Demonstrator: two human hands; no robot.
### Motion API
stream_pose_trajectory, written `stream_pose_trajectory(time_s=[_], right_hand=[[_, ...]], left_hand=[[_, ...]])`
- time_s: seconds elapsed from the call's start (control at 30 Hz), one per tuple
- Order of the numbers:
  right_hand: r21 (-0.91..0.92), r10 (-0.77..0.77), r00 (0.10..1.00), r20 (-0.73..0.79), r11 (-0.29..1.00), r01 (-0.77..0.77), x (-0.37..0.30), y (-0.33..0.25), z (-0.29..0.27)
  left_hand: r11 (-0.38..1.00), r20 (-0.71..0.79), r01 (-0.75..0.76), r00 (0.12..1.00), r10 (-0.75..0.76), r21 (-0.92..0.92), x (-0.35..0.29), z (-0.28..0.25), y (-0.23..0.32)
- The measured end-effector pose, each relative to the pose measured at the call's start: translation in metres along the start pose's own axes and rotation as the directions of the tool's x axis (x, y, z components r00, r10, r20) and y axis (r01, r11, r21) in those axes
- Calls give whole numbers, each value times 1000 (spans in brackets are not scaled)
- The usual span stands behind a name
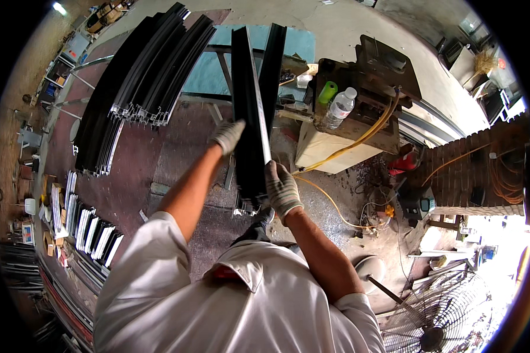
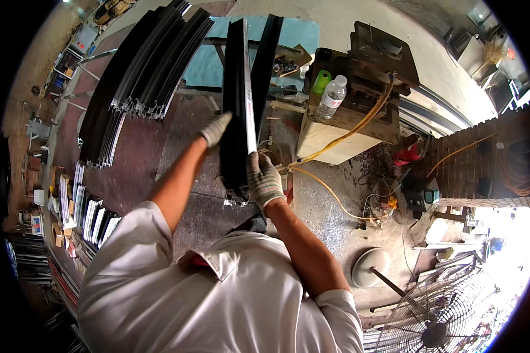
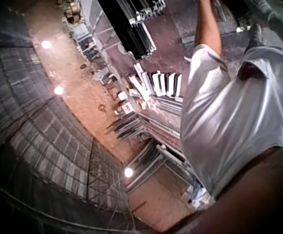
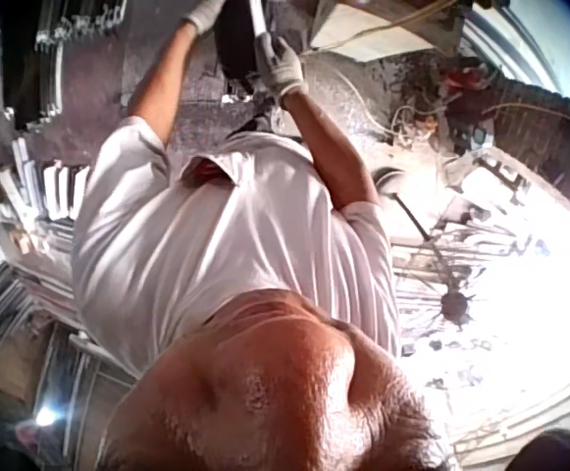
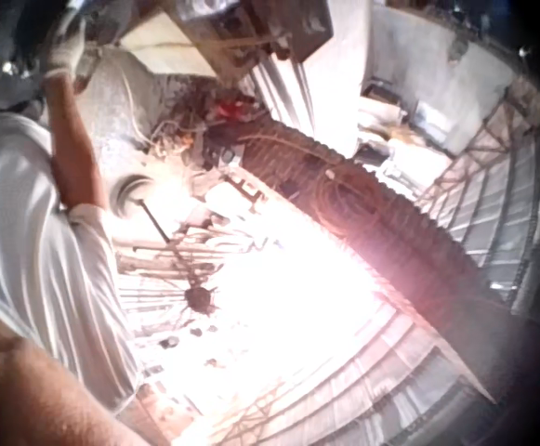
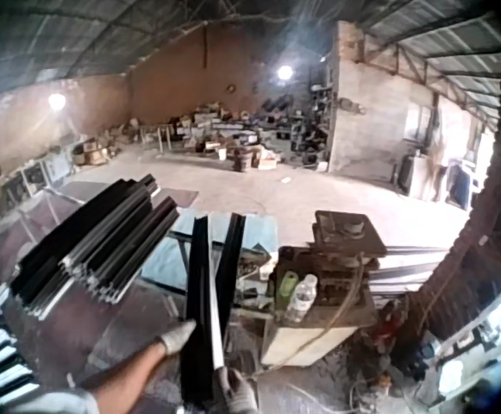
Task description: The person repeatedly picks up long black metal profiles, places them into a cutting machine, and operates the lever to cut them. After each cut, the person removes the profile and places it on a nearby stack. The process is repeated multiple times in a workshop setting.
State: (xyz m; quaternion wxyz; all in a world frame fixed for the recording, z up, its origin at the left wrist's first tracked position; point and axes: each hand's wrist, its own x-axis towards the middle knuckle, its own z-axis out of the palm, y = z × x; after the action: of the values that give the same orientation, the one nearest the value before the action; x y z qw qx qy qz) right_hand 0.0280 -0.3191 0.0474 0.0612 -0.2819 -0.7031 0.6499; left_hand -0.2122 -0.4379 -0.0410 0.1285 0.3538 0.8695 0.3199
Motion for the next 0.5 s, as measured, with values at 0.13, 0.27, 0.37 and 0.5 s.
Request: stream_pose_trajectory(time_s=[0.13,0.27,0.37,0.5], right_hand=[[-193,-38,991,130,979,63,4,4,31],[-341,187,982,-21,922,-182,30,60,14],[-171,320,932,169,941,-292,36,75,28],[-66,314,949,16,948,-313,44,106,64]], left_hand=[[883,43,430,902,-430,-188,-25,-33,-151],[711,94,671,738,-668,-210,-20,-28,-116],[645,71,736,669,-740,-208,-32,-15,-129],[661,-37,713,673,-739,-233,-38,-16,-119]])
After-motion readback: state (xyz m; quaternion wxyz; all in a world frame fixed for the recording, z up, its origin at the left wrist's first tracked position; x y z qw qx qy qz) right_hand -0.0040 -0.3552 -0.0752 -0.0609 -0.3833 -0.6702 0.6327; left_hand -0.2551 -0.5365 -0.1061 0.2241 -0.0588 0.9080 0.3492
